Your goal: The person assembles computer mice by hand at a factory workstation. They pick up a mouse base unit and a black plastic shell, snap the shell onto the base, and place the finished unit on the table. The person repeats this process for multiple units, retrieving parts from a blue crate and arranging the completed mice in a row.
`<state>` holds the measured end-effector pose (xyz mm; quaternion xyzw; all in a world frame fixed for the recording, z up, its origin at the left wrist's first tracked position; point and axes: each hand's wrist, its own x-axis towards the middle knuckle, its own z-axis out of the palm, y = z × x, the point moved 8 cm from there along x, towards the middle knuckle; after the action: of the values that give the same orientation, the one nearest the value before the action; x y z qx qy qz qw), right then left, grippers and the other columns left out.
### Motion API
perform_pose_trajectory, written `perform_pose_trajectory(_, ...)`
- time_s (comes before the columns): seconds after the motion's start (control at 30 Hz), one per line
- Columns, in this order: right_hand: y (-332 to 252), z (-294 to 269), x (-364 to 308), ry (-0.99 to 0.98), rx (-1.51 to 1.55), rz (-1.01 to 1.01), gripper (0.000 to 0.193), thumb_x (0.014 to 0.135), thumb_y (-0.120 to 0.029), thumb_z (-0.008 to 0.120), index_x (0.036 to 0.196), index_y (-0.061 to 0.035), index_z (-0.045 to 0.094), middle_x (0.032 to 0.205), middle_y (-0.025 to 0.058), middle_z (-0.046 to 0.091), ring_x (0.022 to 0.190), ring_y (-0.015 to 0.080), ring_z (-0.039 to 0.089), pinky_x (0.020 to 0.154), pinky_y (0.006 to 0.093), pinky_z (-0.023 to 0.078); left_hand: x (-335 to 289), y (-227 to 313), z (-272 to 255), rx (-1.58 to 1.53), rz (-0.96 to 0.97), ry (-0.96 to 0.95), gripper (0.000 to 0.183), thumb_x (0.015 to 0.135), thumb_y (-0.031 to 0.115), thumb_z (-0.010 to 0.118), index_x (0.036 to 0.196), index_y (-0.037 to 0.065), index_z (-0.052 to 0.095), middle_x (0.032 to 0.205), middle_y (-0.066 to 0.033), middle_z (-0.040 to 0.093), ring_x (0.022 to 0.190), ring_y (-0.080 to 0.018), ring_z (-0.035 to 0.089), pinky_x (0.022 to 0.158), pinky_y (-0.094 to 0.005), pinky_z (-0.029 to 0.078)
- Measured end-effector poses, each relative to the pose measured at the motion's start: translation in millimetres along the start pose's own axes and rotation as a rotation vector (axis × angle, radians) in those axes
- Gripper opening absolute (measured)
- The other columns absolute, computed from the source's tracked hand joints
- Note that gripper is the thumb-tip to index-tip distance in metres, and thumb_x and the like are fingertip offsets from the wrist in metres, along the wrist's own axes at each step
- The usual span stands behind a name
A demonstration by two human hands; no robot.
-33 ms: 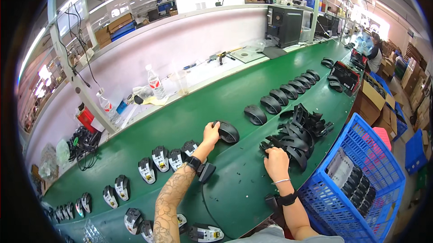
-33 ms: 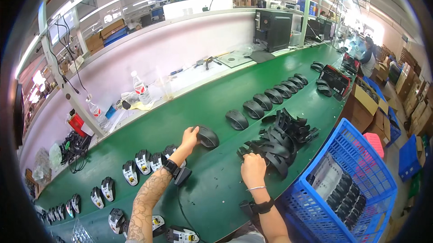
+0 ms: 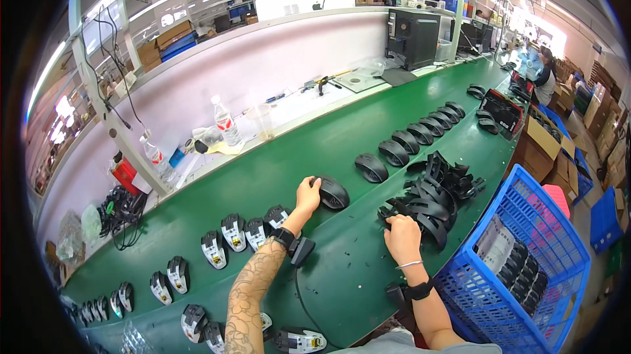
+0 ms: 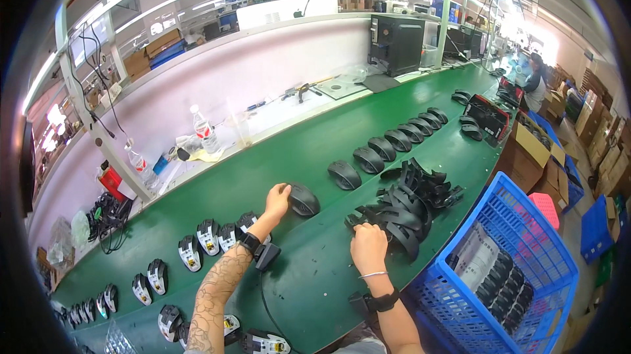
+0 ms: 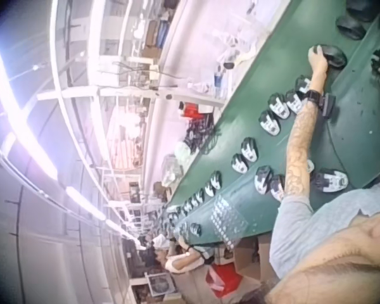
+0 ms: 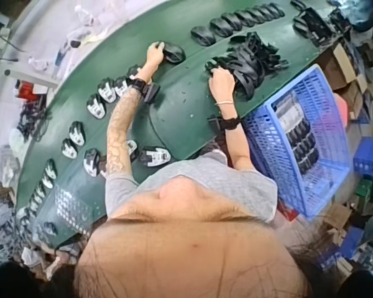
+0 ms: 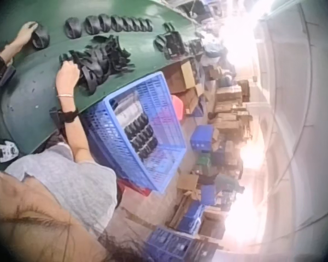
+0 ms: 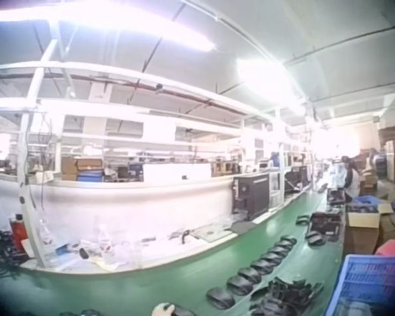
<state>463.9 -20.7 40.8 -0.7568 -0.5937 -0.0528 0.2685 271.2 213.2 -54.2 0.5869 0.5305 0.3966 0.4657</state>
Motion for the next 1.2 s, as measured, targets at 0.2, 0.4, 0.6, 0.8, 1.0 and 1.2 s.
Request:
perform_pose_trajectory(0.2, 9.5, -13.4, -0.7, 0.060, 0.170, 0.087, 0.015, 0.073, -0.012, 0.068, 0.084, -0.0024, 0.064, 0.082, 0.0103, 0.064, 0.081, 0.0295, 0.059, 0.072, 0.0394, 0.046, -68.8, 92.2, 39.5, 0.473, 0.596, -0.086, 0.052, 0.081, 0.024, 0.067, 0.125, 0.004, 0.048, 0.130, -0.0187, 0.042, 0.122, -0.0359, 0.037, 0.103, -0.0447, 0.030)
perform_pose_trajectory(0.4, 5.8, -35.2, -5.0, 0.210, 0.311, 0.159, 0.011, 0.079, -0.009, 0.064, 0.081, 0.0000, 0.060, 0.081, 0.0127, 0.062, 0.082, 0.0303, 0.056, 0.072, 0.0401, 0.044, -127.1, 125.7, 67.1, 0.204, 0.609, -0.535, 0.048, 0.089, 0.022, 0.060, 0.131, 0.006, 0.045, 0.137, -0.0144, 0.039, 0.128, -0.0304, 0.036, 0.106, -0.0411, 0.031)
perform_pose_trajectory(0.6, -7.5, -55.6, -7.1, 0.297, 0.351, 0.055, 0.012, 0.080, -0.010, 0.065, 0.081, 0.0024, 0.063, 0.082, 0.0148, 0.063, 0.084, 0.0312, 0.058, 0.074, 0.0375, 0.045, -138.9, 136.5, 77.9, 0.122, 0.669, -0.604, 0.039, 0.095, 0.021, 0.052, 0.130, 0.005, 0.048, 0.137, -0.0141, 0.044, 0.128, -0.0260, 0.041, 0.103, -0.0387, 0.035)
perform_pose_trajectory(0.8, 2.1, -41.0, -5.6, 0.141, 0.447, 0.106, 0.018, 0.079, -0.014, 0.069, 0.082, 0.0041, 0.068, 0.080, 0.0168, 0.065, 0.076, 0.0314, 0.061, 0.072, 0.0371, 0.048, -140.6, 124.3, 91.7, -0.017, 0.414, -0.694, 0.025, 0.094, 0.017, 0.054, 0.110, -0.002, 0.061, 0.104, -0.0114, 0.066, 0.098, -0.0171, 0.061, 0.087, -0.0325, 0.047)
perform_pose_trajectory(1.0, -8.0, -55.4, -3.6, 0.213, 0.592, 0.125, 0.046, 0.072, -0.012, 0.076, 0.113, 0.0018, 0.060, 0.091, 0.0151, 0.062, 0.081, 0.0282, 0.061, 0.074, 0.0345, 0.049, -139.2, 124.5, 78.1, -0.273, 0.297, -0.604, 0.020, 0.094, 0.015, 0.055, 0.099, -0.002, 0.064, 0.092, -0.0054, 0.067, 0.086, -0.0105, 0.059, 0.078, -0.0273, 0.048)
perform_pose_trajectory(1.2, -37.7, -61.0, -5.7, 0.272, 0.647, -0.023, 0.064, 0.064, -0.001, 0.076, 0.124, -0.0018, 0.053, 0.102, 0.0131, 0.059, 0.090, 0.0259, 0.062, 0.077, 0.0335, 0.051, -153.8, 141.5, 50.2, -0.323, 0.314, -0.492, 0.018, 0.093, 0.014, 0.058, 0.093, -0.003, 0.064, 0.081, -0.0036, 0.066, 0.073, -0.0077, 0.059, 0.066, -0.0247, 0.049)
